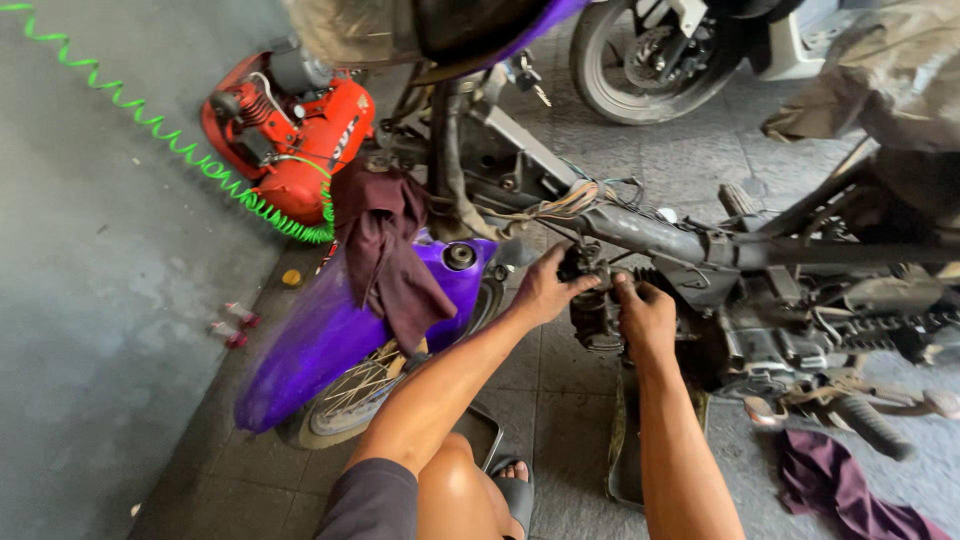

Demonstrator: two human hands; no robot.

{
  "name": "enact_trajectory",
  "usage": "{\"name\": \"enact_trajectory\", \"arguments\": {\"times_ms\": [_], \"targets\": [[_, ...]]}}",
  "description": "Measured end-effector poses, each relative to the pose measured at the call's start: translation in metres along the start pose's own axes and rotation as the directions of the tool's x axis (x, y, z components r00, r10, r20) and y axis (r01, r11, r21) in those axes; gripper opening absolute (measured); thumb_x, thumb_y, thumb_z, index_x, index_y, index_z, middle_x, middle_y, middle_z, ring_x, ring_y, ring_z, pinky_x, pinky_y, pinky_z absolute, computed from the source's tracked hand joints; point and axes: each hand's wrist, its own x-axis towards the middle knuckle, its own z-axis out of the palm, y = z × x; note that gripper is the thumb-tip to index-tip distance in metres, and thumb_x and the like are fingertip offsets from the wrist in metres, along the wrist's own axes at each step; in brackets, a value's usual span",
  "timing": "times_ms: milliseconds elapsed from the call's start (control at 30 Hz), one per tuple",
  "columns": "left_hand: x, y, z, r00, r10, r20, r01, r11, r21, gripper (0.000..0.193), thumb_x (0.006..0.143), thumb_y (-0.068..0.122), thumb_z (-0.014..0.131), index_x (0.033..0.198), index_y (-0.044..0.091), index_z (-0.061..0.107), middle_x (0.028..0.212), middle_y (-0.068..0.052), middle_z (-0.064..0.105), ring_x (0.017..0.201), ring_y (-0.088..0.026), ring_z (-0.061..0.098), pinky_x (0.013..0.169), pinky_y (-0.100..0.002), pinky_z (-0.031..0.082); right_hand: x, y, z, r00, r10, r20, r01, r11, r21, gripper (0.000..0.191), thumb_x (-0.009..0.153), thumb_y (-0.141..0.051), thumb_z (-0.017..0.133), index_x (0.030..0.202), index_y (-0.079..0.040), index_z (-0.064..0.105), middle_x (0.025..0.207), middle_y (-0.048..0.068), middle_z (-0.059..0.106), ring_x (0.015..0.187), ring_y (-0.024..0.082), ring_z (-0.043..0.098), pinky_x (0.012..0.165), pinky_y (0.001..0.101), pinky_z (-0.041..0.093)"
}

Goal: The person retrieves a wrench from a tool cart and uses it to loosen and remove bolts from a motorcycle engine component. They then detach the component, place it in a metal tray, and inspect it.

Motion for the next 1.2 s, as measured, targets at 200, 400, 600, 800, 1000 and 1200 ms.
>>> {"name": "enact_trajectory", "arguments": {"times_ms": [200,400,600,800,1000,1200], "targets": [[0.000,-0.008,0.000,1.000,0.016,-0.007,-0.016,1.000,-0.022,0.064,0.086,0.050,0.077,0.130,0.005,0.063,0.119,-0.015,0.074,0.112,-0.027,0.071,0.097,-0.039,0.055,0.017,0.022,0.009,1.000,-0.007,0.012,0.006,0.993,0.120,0.032,0.098,-0.026,0.071,0.091,0.006,0.071,0.074,0.004,0.064,0.060,0.011,0.047,0.053,0.0307,0.037],[0.003,-0.025,0.007,0.924,-0.324,0.202,0.338,0.940,-0.037,0.075,0.087,0.066,0.065,0.126,0.002,0.072,0.118,-0.018,0.078,0.111,-0.028,0.074,0.097,-0.039,0.054,0.005,0.017,0.010,0.997,-0.078,0.010,0.076,0.982,0.173,0.028,0.101,-0.023,0.070,0.097,0.005,0.070,0.074,0.001,0.062,0.060,0.008,0.047,0.052,0.0278,0.036],[0.002,-0.022,0.006,0.995,-0.088,0.035,0.088,0.996,0.010,0.082,0.087,0.057,0.076,0.141,-0.001,0.055,0.133,-0.021,0.065,0.123,-0.034,0.063,0.101,-0.043,0.050,-0.014,-0.013,-0.001,0.996,0.092,0.021,-0.092,0.995,0.040,0.039,0.100,-0.039,0.068,0.092,-0.001,0.071,0.063,0.003,0.053,0.048,0.011,0.045,0.042,0.0300,0.032],[-0.003,-0.008,0.001,0.999,0.048,0.001,-0.048,0.998,0.041,0.065,0.088,0.046,0.080,0.133,0.004,0.060,0.126,-0.016,0.071,0.118,-0.030,0.070,0.101,-0.040,0.056,-0.003,-0.005,0.001,1.000,-0.007,0.021,0.007,1.000,0.011,0.041,0.099,-0.036,0.071,0.085,0.003,0.069,0.064,0.002,0.054,0.054,0.011,0.044,0.047,0.0321,0.033],[-0.001,-0.014,0.005,0.999,-0.022,0.037,0.023,0.999,-0.033,0.067,0.088,0.047,0.077,0.135,0.004,0.058,0.121,-0.017,0.072,0.111,-0.029,0.072,0.095,-0.038,0.055,0.008,0.016,0.002,0.990,-0.142,-0.027,0.140,0.989,-0.040,0.032,0.096,-0.028,0.071,0.089,0.002,0.069,0.074,0.000,0.065,0.068,0.008,0.052,0.061,0.0296,0.044],[-0.004,-0.032,0.018,0.959,-0.238,0.153,0.263,0.949,-0.173,0.051,0.095,0.046,0.071,0.127,0.006,0.069,0.115,-0.013,0.077,0.109,-0.025,0.072,0.094,-0.037,0.054,0.003,0.025,0.005,0.983,-0.180,-0.032,0.180,0.984,0.000,0.033,0.097,-0.028,0.071,0.088,0.004,0.068,0.074,0.001,0.062,0.069,0.009,0.050,0.060,0.0305,0.043]]}}
